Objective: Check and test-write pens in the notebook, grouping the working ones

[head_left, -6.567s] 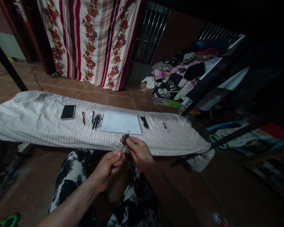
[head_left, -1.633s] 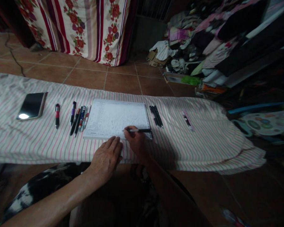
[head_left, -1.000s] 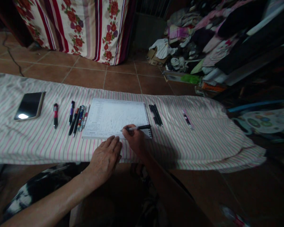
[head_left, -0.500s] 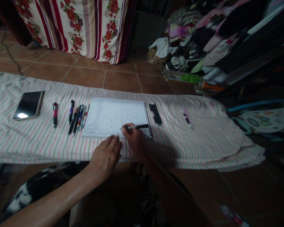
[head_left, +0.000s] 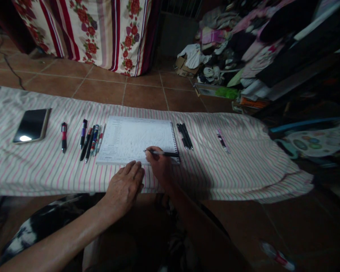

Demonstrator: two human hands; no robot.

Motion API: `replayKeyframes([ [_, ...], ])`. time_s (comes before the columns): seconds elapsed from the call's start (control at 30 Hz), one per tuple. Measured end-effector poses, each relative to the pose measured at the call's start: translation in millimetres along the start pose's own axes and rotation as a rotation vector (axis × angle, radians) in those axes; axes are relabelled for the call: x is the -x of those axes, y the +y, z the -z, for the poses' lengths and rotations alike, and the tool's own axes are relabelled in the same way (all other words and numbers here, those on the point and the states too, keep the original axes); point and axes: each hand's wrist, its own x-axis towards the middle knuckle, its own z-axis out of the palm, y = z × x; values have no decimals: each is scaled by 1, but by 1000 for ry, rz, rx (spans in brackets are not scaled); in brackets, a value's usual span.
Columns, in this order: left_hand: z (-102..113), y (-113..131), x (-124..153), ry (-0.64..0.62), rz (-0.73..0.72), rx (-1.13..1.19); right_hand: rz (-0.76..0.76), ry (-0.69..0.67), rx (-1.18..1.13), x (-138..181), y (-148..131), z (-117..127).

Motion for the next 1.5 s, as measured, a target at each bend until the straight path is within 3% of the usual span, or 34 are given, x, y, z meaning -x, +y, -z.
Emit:
replayKeyframes([
  [0.17, 2, -1, -2, -16, 8, 14, -131, 91, -176, -4, -5, 4],
  [0.37, 0, -1, -3, -18, 12, -3, -132, 214, -246, -17, -11, 13],
  [0.53, -2, -2, -2, 33, -3, -25, -99, 241, -91, -29, -7, 38],
  [0.67, -7, -4, -1, 90, -34, -58, -61, 384, 119, -40, 2, 72],
  [0.87, -8, -3, 0, 122, -46, -73, -30, 454, 399, -49, 20, 119],
  [1.1, -4, -2, -1, 117, -57, -76, -154, 330, 716, -51, 37, 139],
  [1.5, -3, -2, -2, 116, -55, -78, -178, 302, 730, -59, 58, 131],
])
